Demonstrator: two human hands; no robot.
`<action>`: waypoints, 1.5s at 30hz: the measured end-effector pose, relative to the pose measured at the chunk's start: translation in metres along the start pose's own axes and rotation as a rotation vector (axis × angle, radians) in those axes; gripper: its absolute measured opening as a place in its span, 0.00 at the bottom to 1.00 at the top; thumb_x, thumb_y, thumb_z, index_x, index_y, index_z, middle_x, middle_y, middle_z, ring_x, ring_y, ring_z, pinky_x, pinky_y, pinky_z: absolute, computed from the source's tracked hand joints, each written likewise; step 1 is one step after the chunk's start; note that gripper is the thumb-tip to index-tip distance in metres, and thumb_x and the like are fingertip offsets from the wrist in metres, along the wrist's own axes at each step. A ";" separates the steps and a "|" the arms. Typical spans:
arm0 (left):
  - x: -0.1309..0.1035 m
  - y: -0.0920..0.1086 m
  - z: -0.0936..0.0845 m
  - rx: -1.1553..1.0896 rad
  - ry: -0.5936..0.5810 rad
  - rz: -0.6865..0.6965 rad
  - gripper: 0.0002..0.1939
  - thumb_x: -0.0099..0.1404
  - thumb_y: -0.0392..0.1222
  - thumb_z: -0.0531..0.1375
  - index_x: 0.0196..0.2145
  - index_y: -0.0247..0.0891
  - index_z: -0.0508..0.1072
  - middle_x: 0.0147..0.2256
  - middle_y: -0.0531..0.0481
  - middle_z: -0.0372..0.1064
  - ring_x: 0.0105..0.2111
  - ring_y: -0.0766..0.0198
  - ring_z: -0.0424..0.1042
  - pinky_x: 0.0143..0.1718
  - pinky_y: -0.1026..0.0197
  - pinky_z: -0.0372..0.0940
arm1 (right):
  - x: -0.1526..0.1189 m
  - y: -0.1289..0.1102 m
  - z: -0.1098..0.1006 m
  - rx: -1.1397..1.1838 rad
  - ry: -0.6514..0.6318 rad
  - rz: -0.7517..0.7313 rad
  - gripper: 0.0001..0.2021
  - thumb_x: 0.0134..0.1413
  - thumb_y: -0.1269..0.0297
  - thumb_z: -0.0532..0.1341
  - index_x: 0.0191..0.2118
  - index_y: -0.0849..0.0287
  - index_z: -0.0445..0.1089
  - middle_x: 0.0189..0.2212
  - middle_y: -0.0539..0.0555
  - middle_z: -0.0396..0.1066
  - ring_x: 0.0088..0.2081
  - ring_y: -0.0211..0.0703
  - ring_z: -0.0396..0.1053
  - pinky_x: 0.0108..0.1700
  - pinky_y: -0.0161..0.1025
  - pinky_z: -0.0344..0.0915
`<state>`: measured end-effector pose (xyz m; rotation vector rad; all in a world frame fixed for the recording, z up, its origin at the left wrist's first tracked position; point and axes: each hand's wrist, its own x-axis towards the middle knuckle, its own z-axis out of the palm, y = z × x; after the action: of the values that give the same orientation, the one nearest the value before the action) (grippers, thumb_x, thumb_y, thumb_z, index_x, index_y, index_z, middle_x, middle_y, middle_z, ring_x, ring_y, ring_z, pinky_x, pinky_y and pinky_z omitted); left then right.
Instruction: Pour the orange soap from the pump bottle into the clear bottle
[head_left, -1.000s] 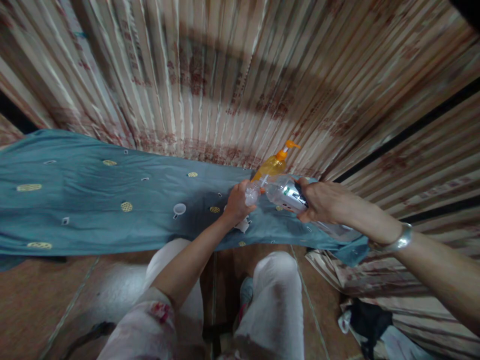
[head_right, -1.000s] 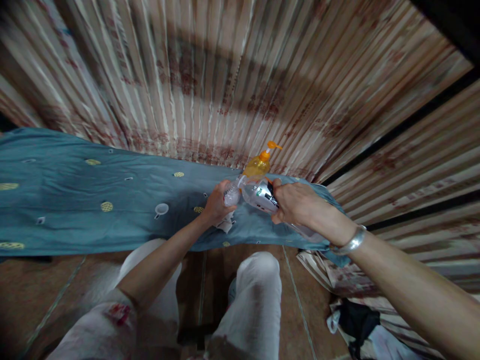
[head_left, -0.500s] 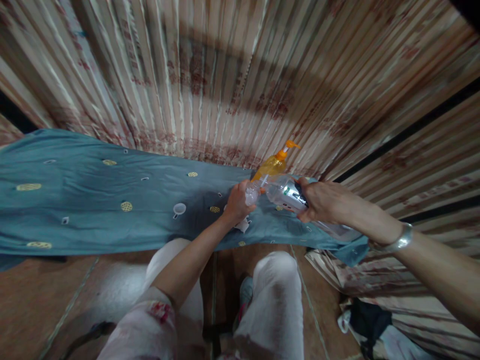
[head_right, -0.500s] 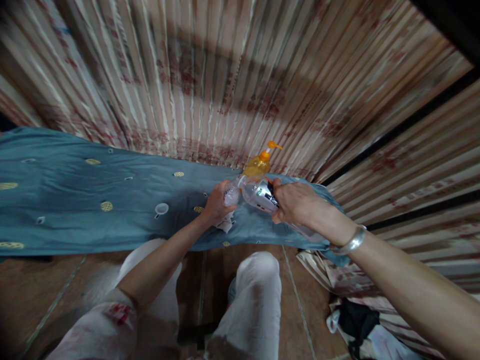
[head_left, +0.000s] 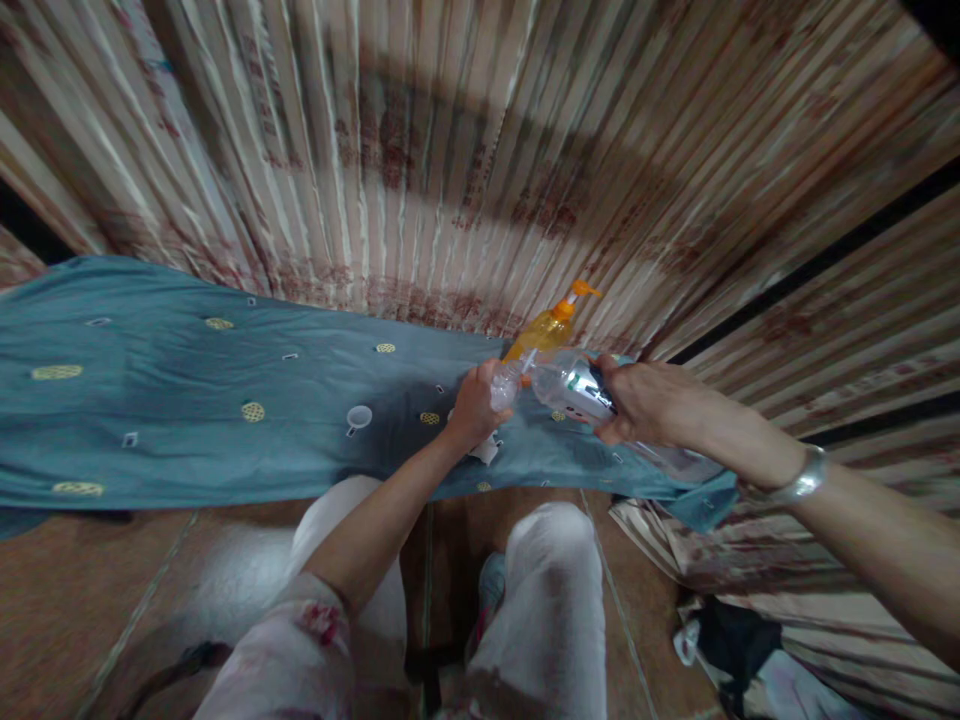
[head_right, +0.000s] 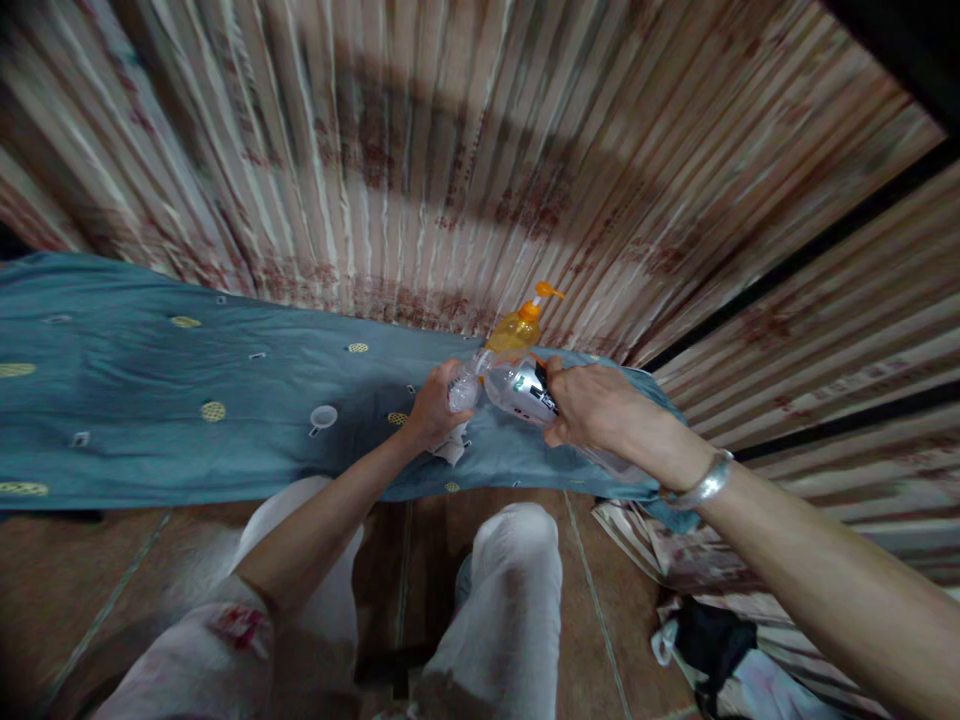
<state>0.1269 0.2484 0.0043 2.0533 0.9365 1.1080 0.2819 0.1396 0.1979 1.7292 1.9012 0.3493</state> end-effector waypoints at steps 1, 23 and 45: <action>0.000 0.000 0.000 -0.001 0.002 0.006 0.39 0.45 0.33 0.66 0.55 0.40 0.56 0.51 0.42 0.65 0.53 0.49 0.66 0.53 0.49 0.62 | -0.001 -0.001 -0.001 -0.006 0.006 0.002 0.27 0.45 0.51 0.61 0.48 0.66 0.64 0.26 0.59 0.74 0.30 0.51 0.73 0.27 0.38 0.53; 0.000 0.001 0.000 0.027 -0.009 -0.015 0.41 0.45 0.32 0.67 0.55 0.37 0.55 0.51 0.39 0.64 0.52 0.49 0.66 0.54 0.49 0.62 | 0.000 0.000 -0.001 -0.012 -0.027 0.005 0.28 0.44 0.50 0.61 0.47 0.67 0.63 0.25 0.59 0.73 0.29 0.51 0.72 0.26 0.37 0.51; 0.000 0.003 -0.002 0.016 -0.010 -0.006 0.40 0.46 0.32 0.67 0.54 0.39 0.56 0.51 0.41 0.65 0.52 0.49 0.66 0.54 0.49 0.62 | -0.002 -0.002 -0.001 -0.027 0.023 0.016 0.29 0.44 0.50 0.62 0.48 0.67 0.64 0.24 0.58 0.73 0.29 0.50 0.71 0.27 0.38 0.52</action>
<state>0.1265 0.2470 0.0076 2.0656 0.9487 1.0891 0.2797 0.1379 0.1977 1.7302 1.8911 0.4007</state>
